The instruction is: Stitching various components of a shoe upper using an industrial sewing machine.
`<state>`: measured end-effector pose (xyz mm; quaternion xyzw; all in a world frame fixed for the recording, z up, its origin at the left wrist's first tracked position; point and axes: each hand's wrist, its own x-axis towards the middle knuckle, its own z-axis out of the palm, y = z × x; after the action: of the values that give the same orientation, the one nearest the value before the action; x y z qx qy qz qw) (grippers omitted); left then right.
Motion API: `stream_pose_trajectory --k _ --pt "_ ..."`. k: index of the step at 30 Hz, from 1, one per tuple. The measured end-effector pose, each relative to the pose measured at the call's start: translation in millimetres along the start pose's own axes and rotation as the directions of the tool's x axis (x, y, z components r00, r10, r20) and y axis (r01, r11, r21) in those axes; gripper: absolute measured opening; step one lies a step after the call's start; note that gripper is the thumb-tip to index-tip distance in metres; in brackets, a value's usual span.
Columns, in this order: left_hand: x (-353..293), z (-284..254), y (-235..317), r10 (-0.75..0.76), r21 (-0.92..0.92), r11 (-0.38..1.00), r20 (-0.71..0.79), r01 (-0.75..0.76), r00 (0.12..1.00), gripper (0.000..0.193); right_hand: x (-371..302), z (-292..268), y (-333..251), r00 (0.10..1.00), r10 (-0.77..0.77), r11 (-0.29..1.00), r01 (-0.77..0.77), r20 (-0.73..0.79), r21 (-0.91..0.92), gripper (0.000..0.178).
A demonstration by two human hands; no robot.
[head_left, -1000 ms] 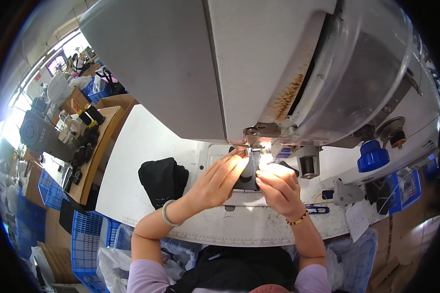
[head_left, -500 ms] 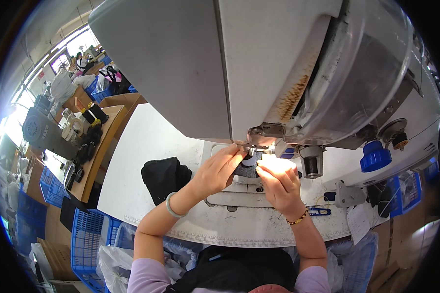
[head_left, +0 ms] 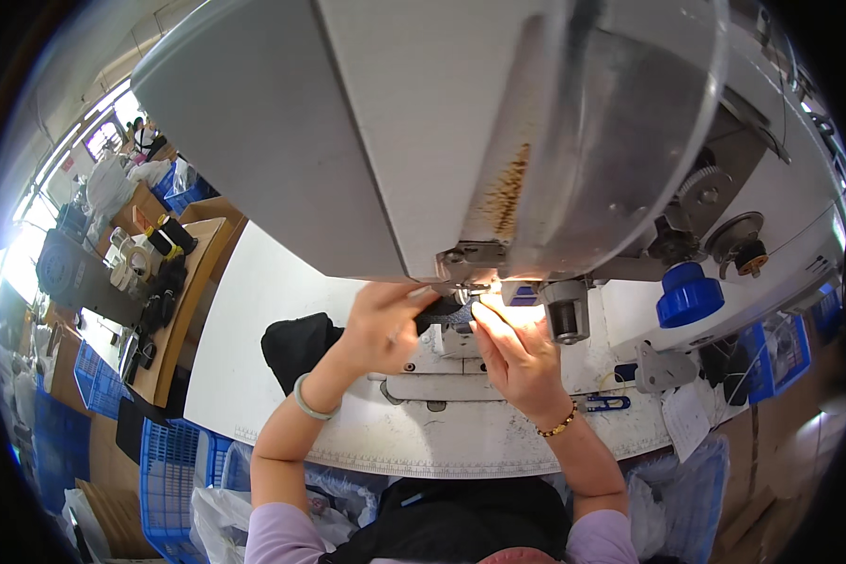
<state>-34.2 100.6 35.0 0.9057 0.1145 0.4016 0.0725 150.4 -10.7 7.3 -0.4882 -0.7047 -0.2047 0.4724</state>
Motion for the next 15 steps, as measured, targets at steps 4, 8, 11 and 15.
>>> stream_pose_trajectory --k 4,8,11,15 --pt "1.1 -8.1 -37.8 -0.445 -0.248 0.852 0.12 0.461 0.887 0.019 -0.5 2.6 -1.7 0.999 0.039 0.999 -0.039 0.004 -0.001 0.024" --pt "24.8 5.0 -45.7 -0.596 -0.639 0.253 0.488 0.726 0.637 0.019 -4.8 6.8 5.7 0.999 0.027 0.998 -0.025 -0.037 0.05 0.025" --pt "27.4 -2.4 -28.7 -0.586 -0.668 -0.001 0.604 0.744 0.541 0.025 -9.0 6.0 9.8 0.999 0.03 0.996 -0.029 -0.009 0.081 0.026" --pt "31.2 -5.7 -23.2 -0.644 -0.629 -0.076 0.623 0.774 0.444 0.027 -0.2 -0.1 4.1 1.0 -0.017 0.996 0.018 -0.01 0.087 0.027"
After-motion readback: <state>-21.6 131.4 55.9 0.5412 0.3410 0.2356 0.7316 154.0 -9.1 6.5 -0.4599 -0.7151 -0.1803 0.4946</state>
